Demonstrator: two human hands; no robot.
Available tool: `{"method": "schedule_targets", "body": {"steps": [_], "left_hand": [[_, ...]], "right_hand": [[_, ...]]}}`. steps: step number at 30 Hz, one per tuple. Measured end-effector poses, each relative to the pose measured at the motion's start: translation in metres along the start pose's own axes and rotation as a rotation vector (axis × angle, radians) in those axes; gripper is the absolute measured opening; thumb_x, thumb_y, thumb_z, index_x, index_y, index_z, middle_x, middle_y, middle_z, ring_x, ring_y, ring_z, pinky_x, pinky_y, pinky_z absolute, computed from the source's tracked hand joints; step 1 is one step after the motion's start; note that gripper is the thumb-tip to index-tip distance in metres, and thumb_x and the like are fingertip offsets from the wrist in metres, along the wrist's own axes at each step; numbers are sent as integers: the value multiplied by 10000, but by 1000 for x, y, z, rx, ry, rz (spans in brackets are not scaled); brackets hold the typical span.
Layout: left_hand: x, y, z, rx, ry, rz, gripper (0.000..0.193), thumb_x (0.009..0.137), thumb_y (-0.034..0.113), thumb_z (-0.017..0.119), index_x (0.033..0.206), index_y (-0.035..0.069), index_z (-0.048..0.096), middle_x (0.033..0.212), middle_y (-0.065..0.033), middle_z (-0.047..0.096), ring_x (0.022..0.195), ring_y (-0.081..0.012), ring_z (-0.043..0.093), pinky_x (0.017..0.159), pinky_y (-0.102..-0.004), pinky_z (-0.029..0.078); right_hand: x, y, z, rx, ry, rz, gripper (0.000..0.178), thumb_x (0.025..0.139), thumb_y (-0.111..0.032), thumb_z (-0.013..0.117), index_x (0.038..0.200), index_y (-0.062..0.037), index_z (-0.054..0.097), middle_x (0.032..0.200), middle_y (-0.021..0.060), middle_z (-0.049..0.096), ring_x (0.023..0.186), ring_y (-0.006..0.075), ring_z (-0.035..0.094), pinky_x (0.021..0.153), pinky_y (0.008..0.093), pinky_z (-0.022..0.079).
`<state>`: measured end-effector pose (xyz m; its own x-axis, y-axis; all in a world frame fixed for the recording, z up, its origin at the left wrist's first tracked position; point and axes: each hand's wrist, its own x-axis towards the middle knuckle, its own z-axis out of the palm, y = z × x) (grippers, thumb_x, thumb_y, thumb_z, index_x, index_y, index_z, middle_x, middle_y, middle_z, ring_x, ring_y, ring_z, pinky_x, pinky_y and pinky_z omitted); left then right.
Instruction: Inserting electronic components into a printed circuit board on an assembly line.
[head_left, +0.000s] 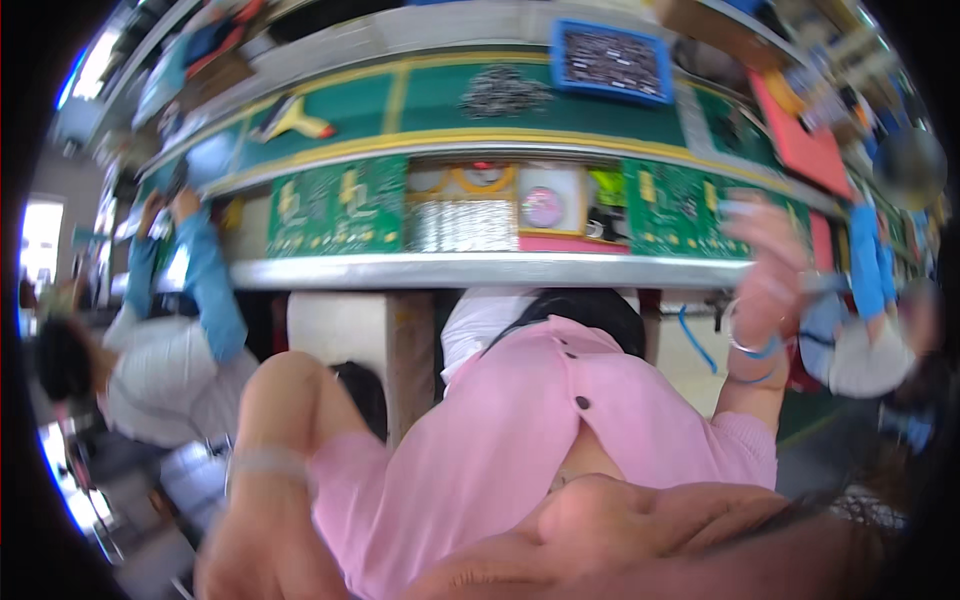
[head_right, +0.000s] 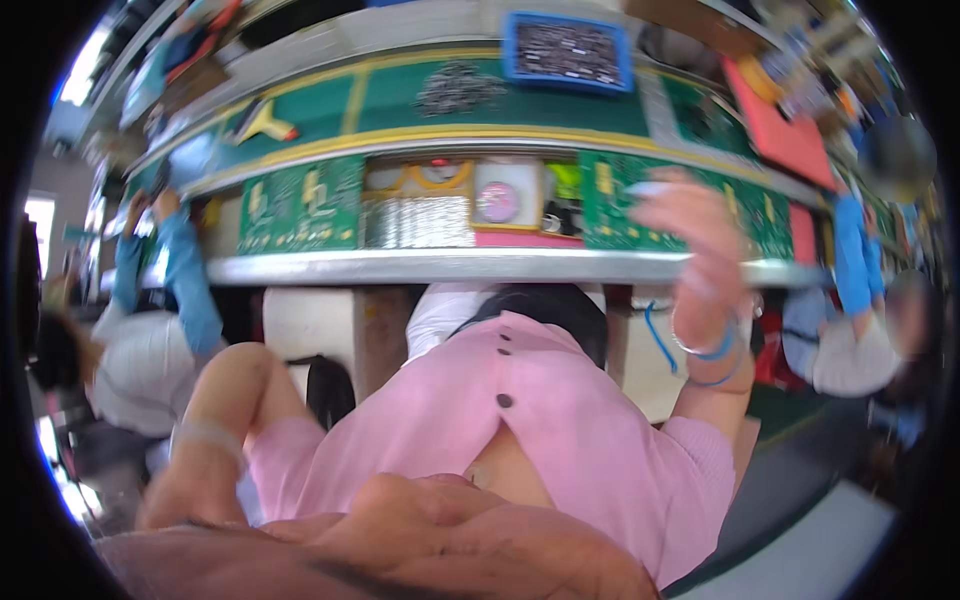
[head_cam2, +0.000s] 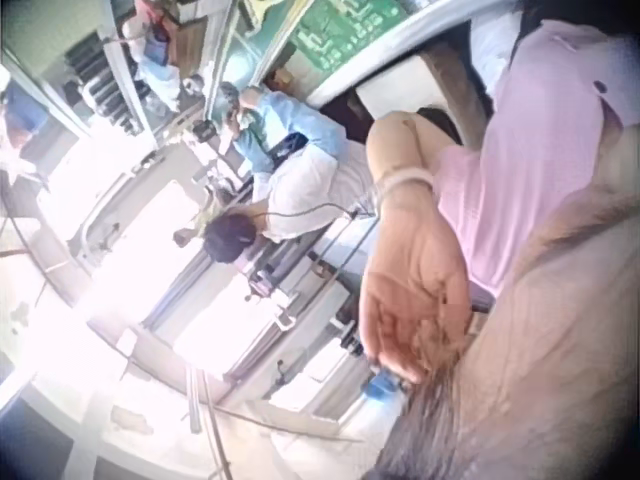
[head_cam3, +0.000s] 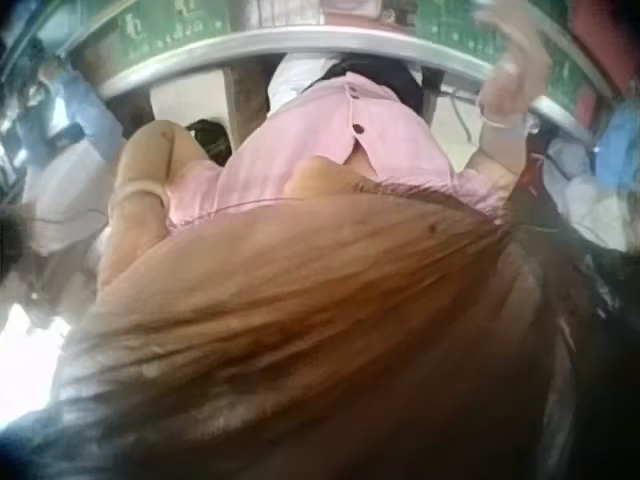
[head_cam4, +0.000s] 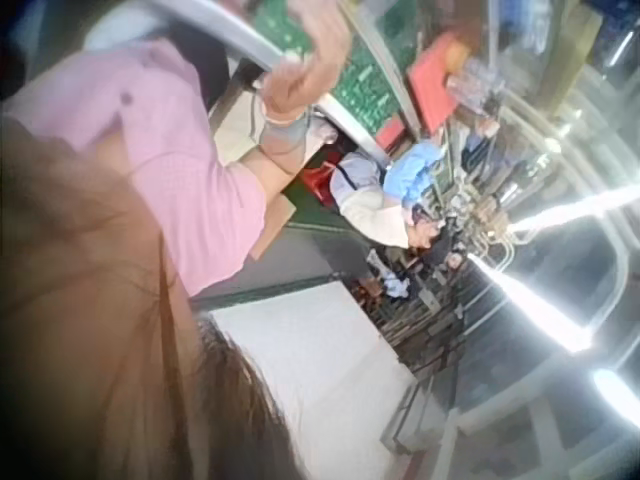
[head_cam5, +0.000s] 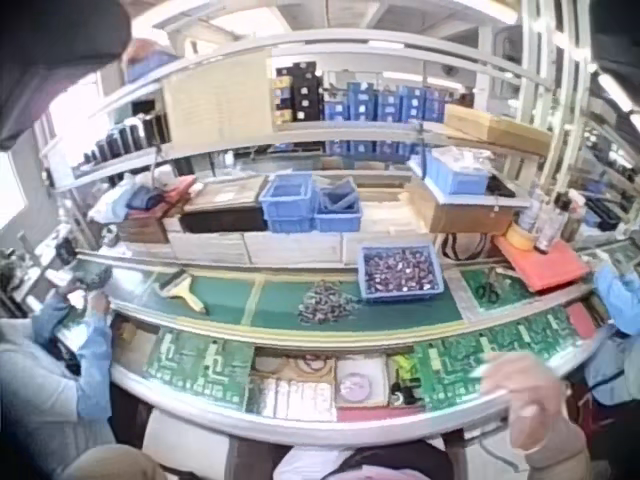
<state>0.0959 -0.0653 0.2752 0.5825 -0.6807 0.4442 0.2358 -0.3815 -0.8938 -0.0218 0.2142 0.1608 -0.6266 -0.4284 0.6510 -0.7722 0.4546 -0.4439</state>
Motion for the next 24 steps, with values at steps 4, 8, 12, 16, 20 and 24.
{"method": "schedule_targets", "body": {"steps": [4, 8, 12, 16, 20, 24], "left_hand": [[14, 130, -110, -2343, 1063, 1192, 283, 825, 127, 530, 1070, -9, 569, 1084, -124, 559, 1036, -270, 512, 932, -343, 370], [64, 342, -200, -2066, 1268, 1588, 588, 899, 384, 498, 1327, 5, 360, 1348, -219, 367, 1251, -396, 326, 1029, -474, 272], [53, 426, -235, -1848, 962, 1447, 692, 853, 548, 461, 1283, 8, 413, 1202, -229, 513, 1128, -409, 459, 953, -495, 349], [34, 421, -243, -1777, 882, 1551, 640, 852, 549, 446, 1193, 10, 496, 1019, -220, 608, 999, -363, 551, 875, -483, 390], [27, 408, -233, -1760, 925, 1580, 576, 872, 523, 431, 1107, 5, 527, 985, -224, 619, 938, -379, 572, 857, -481, 397], [7, 383, -204, -1742, 931, 1855, 487, 888, 463, 453, 1036, 12, 561, 816, -227, 630, 817, -405, 587, 725, -462, 448]], "right_hand": [[-51, 62, 113, 282, -546, 306, 335, 889, -202, 501, 1181, -39, 516, 1108, 153, 563, 1039, 326, 525, 901, 364, 408], [-73, 84, 147, 177, -749, 236, 398, 879, -257, 522, 1208, -36, 490, 1129, 174, 554, 1052, 346, 508, 899, 390, 407], [-72, 91, 140, 119, -748, 364, 383, 882, -252, 514, 1192, -28, 501, 1129, 181, 559, 1056, 344, 512, 903, 381, 405], [-91, 113, 132, 154, -643, 522, 349, 889, -229, 502, 1167, -19, 522, 1110, 183, 576, 1050, 329, 532, 900, 365, 411], [-108, 137, 111, 157, -561, 678, 341, 898, -226, 490, 1152, -1, 528, 1066, 183, 603, 997, 304, 575, 875, 352, 430], [-100, 153, 104, 133, -577, 726, 312, 886, -231, 524, 1103, -10, 561, 1017, 156, 627, 952, 269, 601, 826, 326, 457]]}}
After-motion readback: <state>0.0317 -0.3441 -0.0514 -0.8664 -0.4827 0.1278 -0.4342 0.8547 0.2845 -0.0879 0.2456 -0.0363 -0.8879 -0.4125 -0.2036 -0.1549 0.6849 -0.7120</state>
